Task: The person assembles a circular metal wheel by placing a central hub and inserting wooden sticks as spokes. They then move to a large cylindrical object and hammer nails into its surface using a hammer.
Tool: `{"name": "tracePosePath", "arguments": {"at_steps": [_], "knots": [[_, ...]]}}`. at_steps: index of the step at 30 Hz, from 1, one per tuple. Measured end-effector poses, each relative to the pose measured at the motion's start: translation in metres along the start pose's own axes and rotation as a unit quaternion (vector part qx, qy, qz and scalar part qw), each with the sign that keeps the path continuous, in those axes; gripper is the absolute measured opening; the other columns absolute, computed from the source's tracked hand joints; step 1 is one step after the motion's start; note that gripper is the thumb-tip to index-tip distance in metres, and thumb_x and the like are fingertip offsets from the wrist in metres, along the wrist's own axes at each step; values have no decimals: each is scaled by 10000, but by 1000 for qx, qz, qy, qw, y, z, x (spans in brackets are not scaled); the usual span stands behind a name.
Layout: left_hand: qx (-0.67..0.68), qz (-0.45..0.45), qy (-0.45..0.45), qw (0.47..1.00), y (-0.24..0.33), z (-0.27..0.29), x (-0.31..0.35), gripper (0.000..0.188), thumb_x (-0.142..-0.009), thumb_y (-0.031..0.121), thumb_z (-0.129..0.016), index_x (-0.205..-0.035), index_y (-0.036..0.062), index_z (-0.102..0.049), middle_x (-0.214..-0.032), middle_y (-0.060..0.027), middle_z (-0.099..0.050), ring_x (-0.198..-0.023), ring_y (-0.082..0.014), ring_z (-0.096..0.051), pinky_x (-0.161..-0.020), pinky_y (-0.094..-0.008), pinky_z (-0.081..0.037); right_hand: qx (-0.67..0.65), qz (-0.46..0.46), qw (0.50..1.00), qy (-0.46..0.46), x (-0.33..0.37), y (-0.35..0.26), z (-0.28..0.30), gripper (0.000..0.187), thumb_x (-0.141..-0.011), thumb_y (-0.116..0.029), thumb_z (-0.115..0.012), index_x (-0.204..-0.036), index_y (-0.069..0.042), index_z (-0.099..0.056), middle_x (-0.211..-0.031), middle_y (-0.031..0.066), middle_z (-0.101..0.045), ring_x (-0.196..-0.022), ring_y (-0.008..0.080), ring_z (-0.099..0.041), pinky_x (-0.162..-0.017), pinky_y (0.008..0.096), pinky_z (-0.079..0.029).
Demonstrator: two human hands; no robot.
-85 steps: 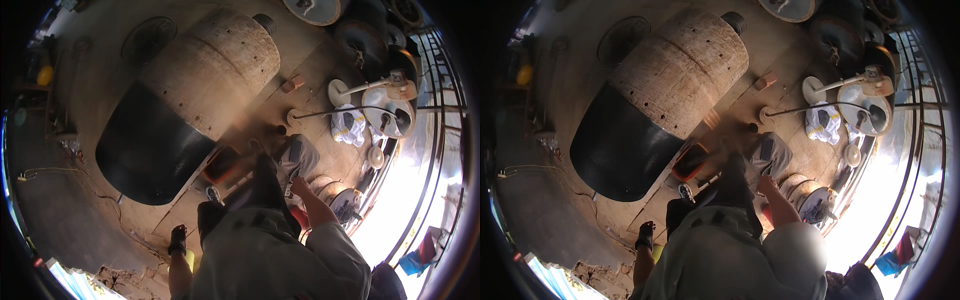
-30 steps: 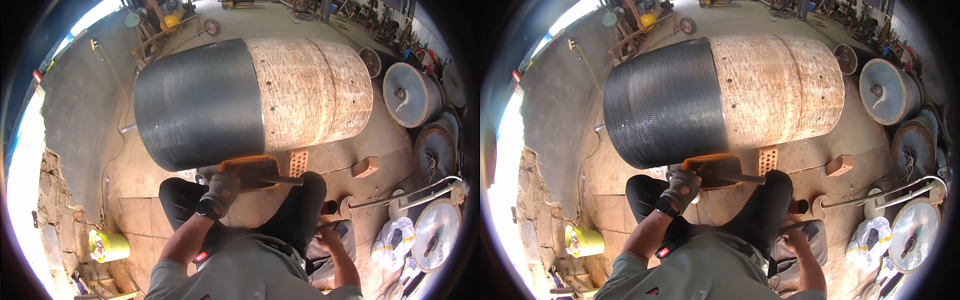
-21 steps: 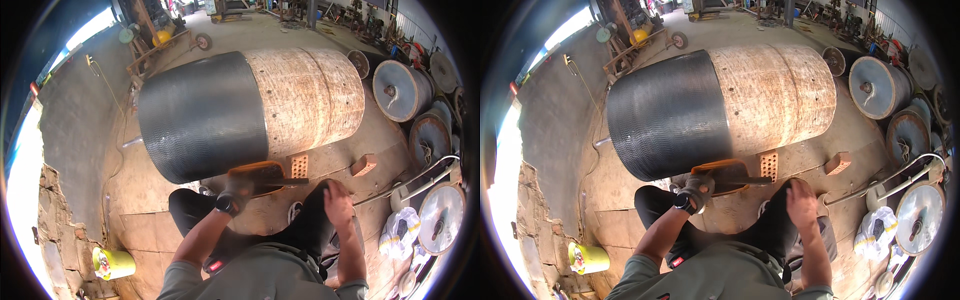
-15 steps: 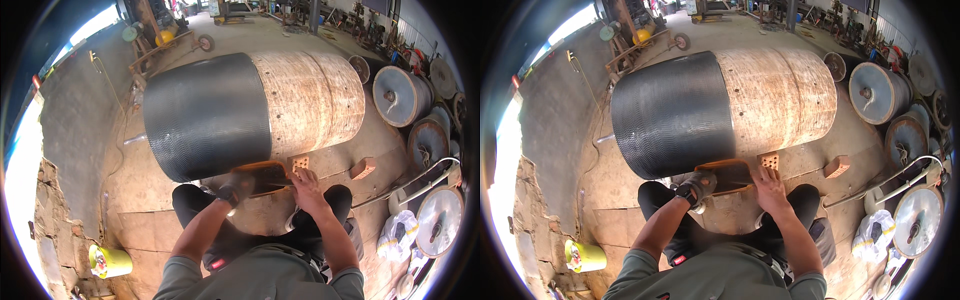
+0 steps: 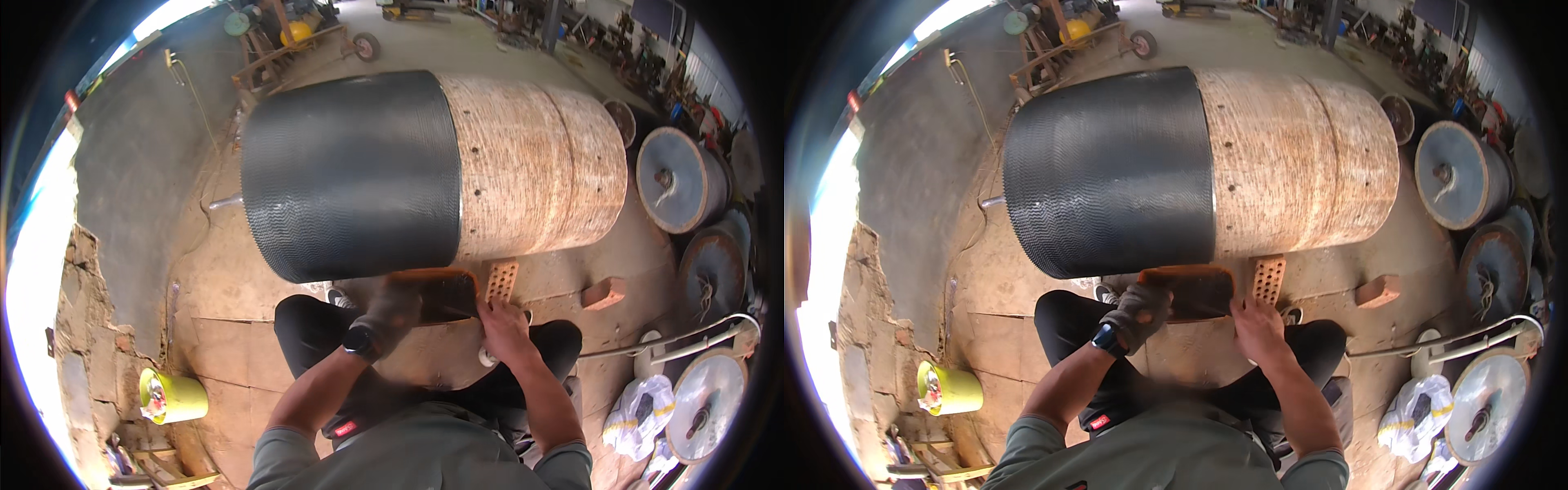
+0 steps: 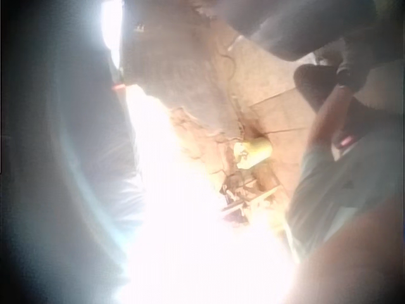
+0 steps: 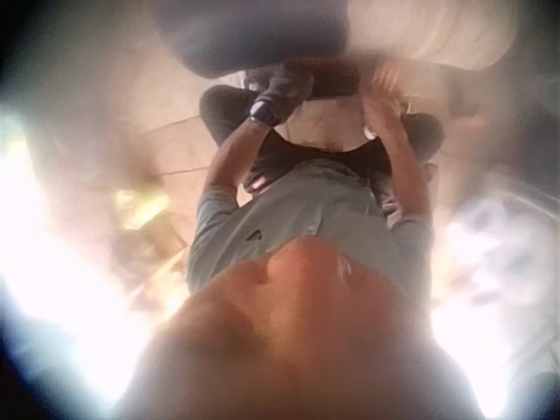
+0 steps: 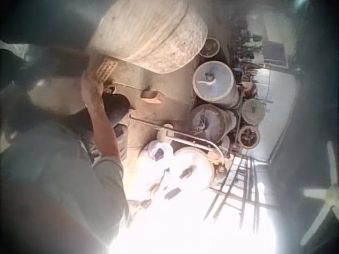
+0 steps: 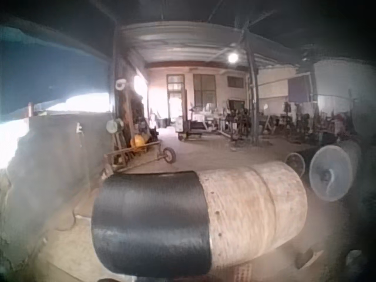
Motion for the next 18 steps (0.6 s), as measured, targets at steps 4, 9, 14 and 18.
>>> {"name": "tracePosePath", "arguments": {"at_steps": [4,9,14,18], "knots": [[83,42,19,996,-9,-8,6,253,-939,305,-698,-946,58,-645,-809,-139,-666,-751,-338,-687,-634,-459,-526,-140,-72,986,64,13,17,1,375,-763,-67,-732,-1121,-72,-620,-945,141,-643,-896,346,-693,-735,456,-572],[188,127,-23,974,-15,-21,16,207,-863,157,-800,-989,64,-665,-922,-137,-683,-868,-388,-681,-768,-484,-555,-284,-127,942,127,21,26,-6,291,-789,-110,-788,-1034,-60,-641,-831,125,-635,-704,347,-672,-599,434,-537],[242,291,-7,926,-18,-11,19,185,-853,126,-812,-998,82,-706,-981,-150,-693,-907,-391,-690,-820,-469,-569,-302,-129,933,150,14,25,-18,306,-776,-223,-843,-991,-73,-685,-753,96,-612,-636,311,-643,-547,414,-513],[231,188,-61,953,-21,-5,18,480,-854,158,-828,-1264,57,-600,-1119,-195,-667,-986,-409,-691,-843,-459,-578,-336,-122,923,146,12,28,-24,368,-772,-262,-834,-1047,-74,-679,-729,72,-587,-628,279,-635,-542,417,-505]]}}
Point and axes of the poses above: each hand's wrist, its own x-axis away from the middle knuckle, its own z-axis out of the back of the hand, y = z × x, the point moved 5 cm from there along -x, towards the middle knuckle
